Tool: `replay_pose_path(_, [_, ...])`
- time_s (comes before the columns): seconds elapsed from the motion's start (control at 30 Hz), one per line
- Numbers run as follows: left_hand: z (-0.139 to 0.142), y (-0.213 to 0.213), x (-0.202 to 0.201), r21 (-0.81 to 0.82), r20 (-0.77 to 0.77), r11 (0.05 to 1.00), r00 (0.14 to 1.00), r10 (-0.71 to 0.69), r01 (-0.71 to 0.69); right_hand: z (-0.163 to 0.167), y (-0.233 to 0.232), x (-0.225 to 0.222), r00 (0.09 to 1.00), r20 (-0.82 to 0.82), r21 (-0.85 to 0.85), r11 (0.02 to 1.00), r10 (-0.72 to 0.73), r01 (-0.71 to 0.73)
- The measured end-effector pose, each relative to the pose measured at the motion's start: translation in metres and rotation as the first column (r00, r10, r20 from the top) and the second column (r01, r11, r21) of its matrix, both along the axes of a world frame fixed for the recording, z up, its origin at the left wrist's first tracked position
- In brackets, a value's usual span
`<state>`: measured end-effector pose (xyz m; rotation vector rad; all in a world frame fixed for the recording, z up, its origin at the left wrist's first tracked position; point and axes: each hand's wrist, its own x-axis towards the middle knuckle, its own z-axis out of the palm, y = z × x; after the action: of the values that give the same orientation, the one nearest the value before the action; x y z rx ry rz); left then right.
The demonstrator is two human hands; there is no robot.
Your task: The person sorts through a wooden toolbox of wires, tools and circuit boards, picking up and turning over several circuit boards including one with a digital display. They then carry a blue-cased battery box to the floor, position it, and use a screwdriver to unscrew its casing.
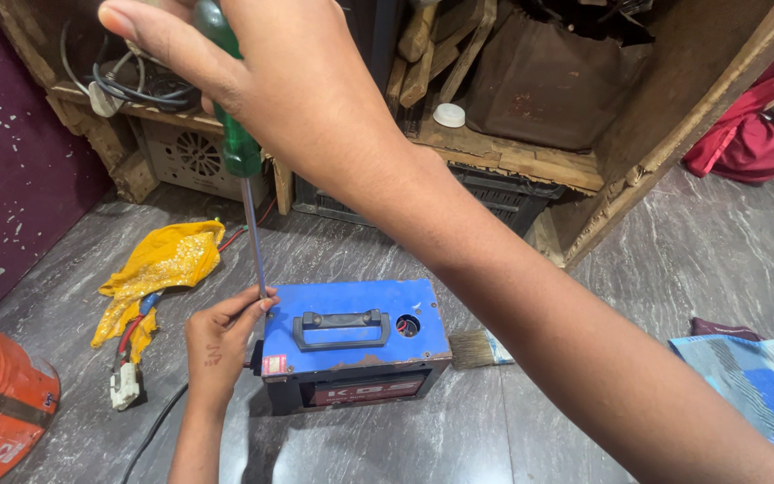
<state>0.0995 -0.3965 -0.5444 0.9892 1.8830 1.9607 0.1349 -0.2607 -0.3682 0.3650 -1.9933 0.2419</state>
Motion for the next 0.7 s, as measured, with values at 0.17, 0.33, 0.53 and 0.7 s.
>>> replay_pose_path(0.17, [0.001, -0.001, -0.002, -0.038, -0.008, 0.999, 1.0, -0.001, 0.001, -0.001, 0.002, 0.0, 1.0, 0.003, -0.01, 1.0, 0.002, -0.002])
replay_pose_path(0.33, [0.0, -0.002, -0.002, -0.046, -0.004, 0.999, 1.0, 0.001, -0.001, 0.002, -0.004, 0.003, 0.998, 0.068, -0.065, 0.998, 0.009, -0.005])
replay_pose_path(0.53, [0.001, -0.001, -0.002, -0.074, -0.052, 0.997, 0.999, 0.015, -0.019, 0.007, -0.009, 0.009, 0.994, 0.093, -0.103, 0.994, 0.051, -0.042])
replay_pose_path(0.7, [0.001, 0.0, -0.001, -0.074, -0.053, 0.997, 0.998, 0.018, -0.021, 0.007, -0.01, 0.011, 0.994, 0.101, -0.11, 0.993, 0.052, -0.04])
